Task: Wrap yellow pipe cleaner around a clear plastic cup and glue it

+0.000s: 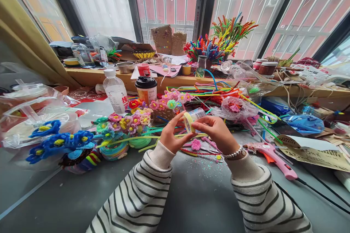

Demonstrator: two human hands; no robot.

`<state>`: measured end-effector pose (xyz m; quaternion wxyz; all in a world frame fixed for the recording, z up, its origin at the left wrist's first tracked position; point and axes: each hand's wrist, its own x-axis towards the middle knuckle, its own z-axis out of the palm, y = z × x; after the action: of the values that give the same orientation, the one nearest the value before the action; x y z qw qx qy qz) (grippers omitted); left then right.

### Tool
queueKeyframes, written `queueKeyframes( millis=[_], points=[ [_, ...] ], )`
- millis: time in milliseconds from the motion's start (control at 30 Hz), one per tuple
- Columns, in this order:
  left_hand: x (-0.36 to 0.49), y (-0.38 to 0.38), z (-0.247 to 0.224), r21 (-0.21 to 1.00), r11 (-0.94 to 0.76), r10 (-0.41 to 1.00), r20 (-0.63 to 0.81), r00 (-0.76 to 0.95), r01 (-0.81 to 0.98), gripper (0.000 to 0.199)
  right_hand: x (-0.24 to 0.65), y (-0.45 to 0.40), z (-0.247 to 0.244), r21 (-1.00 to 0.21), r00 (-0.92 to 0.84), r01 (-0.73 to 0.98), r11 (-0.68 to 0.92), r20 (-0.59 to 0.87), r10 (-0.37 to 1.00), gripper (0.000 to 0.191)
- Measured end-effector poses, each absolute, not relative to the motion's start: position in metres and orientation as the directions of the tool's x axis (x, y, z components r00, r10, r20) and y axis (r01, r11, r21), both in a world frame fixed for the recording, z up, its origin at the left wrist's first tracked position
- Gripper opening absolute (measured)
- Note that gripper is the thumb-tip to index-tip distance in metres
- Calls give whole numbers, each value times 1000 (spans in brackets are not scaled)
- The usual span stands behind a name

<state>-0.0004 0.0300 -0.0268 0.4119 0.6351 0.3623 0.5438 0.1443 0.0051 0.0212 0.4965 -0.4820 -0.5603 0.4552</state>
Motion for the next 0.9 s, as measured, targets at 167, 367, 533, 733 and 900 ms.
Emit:
queueKeyframes(
  millis=[167,367,533,733,900],
  points=[
    [0,26,-22,902,-431,899,426,103,27,69,144,6,20,-987,-28,99,125,123,992,26],
    [0,22,-17,893,-442,895,434,98,86,68,145,6,20,-983,0,128,129,130,992,28],
    [0,21,-16,894,-446,894,442,76,53,68,148,7,21,-979,39,170,117,125,991,30],
    [-3,22,-12,852,-521,852,523,13,-56,48,152,10,20,-975,56,177,134,146,988,30],
    [-11,29,-10,835,-508,831,540,135,-213,12,154,11,19,-977,55,163,140,151,987,28]
  ],
)
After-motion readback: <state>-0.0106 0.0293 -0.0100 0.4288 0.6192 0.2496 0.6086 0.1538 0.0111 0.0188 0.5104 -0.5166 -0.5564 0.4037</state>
